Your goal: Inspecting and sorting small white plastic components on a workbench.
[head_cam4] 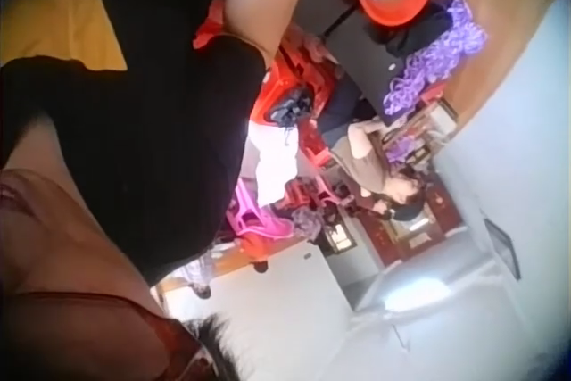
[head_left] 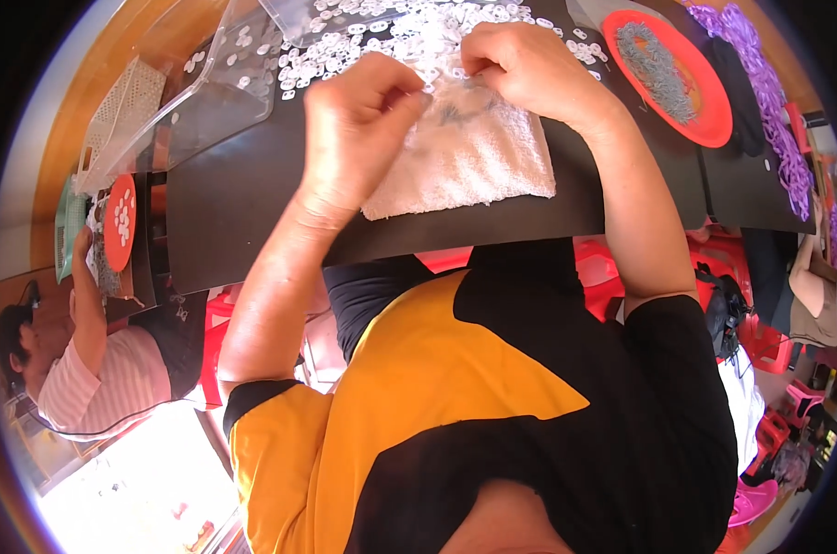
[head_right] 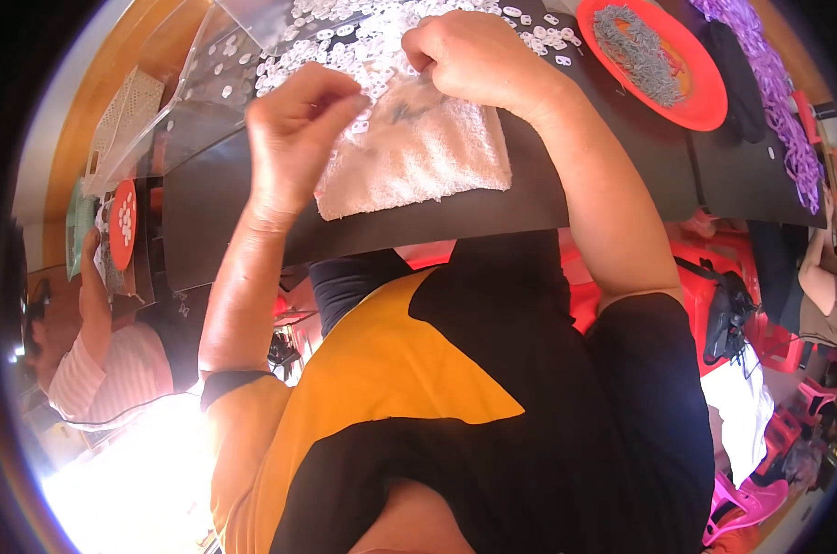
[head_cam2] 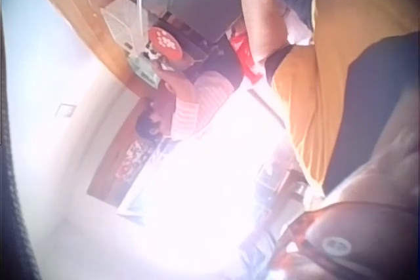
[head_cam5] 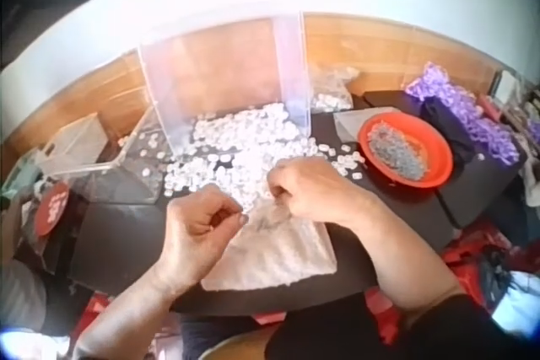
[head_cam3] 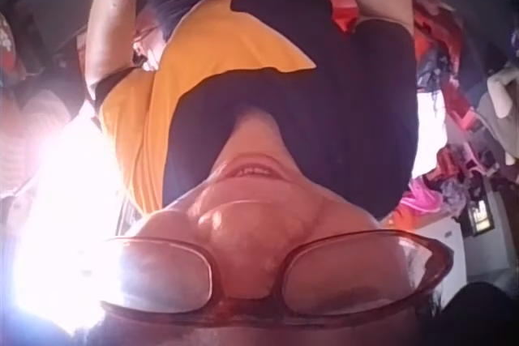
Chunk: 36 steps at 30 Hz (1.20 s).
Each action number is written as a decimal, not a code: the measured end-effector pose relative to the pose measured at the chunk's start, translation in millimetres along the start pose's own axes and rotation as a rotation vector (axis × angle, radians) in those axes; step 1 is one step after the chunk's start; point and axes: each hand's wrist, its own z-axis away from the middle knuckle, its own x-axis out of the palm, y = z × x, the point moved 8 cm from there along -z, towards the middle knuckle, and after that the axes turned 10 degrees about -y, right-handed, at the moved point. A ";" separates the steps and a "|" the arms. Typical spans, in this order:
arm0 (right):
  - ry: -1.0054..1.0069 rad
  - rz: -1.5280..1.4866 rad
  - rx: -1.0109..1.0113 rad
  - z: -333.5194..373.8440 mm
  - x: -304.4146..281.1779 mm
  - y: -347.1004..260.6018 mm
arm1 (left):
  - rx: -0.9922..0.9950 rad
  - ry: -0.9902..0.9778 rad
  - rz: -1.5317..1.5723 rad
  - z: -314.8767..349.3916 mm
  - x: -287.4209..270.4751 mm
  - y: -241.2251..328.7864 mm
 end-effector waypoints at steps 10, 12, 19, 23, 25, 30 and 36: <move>0.139 -0.006 -0.061 -0.2 -12.1 -4.6 | 0.120 -0.210 -0.365 -15.0 49.3 -8.4; 0.152 -0.090 -0.038 2.1 -22.8 -7.4 | 0.007 -0.157 -0.116 -13.4 36.5 -14.4; 0.244 -0.274 -0.143 6.0 -36.9 -24.0 | -0.403 -0.042 0.373 -7.5 22.4 -28.0; 0.179 -0.382 -0.131 5.4 -33.0 -19.6 | -0.469 -0.017 0.631 -6.2 24.7 -32.7; 0.102 -0.439 -0.080 3.6 -24.1 -15.0 | -0.442 -0.009 0.638 -7.0 23.9 -31.9; 0.200 -0.424 -0.157 5.8 -29.1 -19.3 | -0.395 -0.077 0.540 -9.0 24.8 -26.1; 0.105 -0.421 -0.078 3.3 -24.2 -13.5 | -0.432 -0.041 0.641 -11.5 29.6 -33.0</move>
